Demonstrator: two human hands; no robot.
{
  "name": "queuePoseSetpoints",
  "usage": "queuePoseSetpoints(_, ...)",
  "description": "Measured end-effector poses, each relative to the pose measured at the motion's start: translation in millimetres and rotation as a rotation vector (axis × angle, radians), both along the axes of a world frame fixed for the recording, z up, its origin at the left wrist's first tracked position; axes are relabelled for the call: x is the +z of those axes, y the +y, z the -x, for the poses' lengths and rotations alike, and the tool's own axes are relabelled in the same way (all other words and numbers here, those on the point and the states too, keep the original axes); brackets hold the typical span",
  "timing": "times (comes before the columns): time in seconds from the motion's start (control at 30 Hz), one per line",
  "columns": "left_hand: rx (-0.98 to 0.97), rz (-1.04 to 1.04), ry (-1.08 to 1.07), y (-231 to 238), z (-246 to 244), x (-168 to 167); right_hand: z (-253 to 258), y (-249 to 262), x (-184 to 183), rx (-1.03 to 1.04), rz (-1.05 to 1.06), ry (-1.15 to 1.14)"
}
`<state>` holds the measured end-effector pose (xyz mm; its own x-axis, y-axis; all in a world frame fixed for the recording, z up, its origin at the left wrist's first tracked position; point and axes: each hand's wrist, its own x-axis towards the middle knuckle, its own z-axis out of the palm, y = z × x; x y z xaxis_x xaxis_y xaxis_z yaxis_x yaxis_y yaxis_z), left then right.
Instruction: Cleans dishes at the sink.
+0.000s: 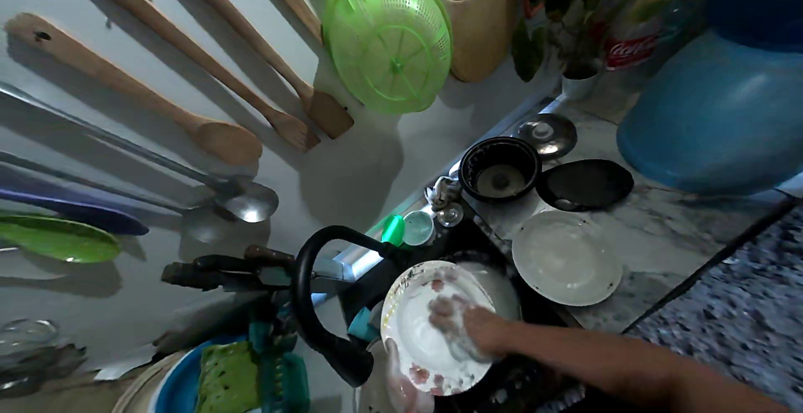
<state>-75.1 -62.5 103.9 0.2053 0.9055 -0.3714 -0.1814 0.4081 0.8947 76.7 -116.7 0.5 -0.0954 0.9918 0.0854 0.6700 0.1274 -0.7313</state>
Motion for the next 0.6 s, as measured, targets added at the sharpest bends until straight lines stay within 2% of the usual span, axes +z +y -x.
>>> queuePoseSetpoints(0.1, -0.008, 0.113, -0.009, -4.6, -0.2, -20.5, -35.9, 27.2, 9.7, -0.271, 0.060, -0.122)
queuePoseSetpoints(0.17, -0.023, 0.148, 0.018, -13.6, -16.4, -15.9, -23.0, 49.0, 25.4, -0.372, 0.025, -0.090)
queuePoseSetpoints(0.23, -0.042, 0.138, 0.077, -18.0, -26.8, 1.6, 7.4, 47.1, 39.8, -0.286, -0.050, -0.009)
queuePoseSetpoints(0.3, -0.060, 0.066, 0.074, -6.7, -15.6, -8.5, 25.2, 27.4, 43.5, -0.077, -0.064, 0.056)
queuePoseSetpoints(0.37, -0.052, 0.038, -0.041, 4.3, 2.1, -15.3, 17.2, 3.0, 36.8, 0.046, 0.004, 0.074)
queuePoseSetpoints(0.4, -0.025, 0.050, -0.069, 7.1, 7.7, -17.4, 4.2, -4.7, 30.5, 0.028, 0.046, 0.041)
queuePoseSetpoints(0.5, -0.067, 0.089, -0.086, 3.2, 6.9, -27.1, -33.6, 7.2, 3.9, -0.230, 0.097, -0.085)
queuePoseSetpoints(0.6, -0.034, 0.095, -0.046, 1.1, -20.0, -18.8, -18.1, 29.9, 20.0, -0.332, 0.075, 0.004)
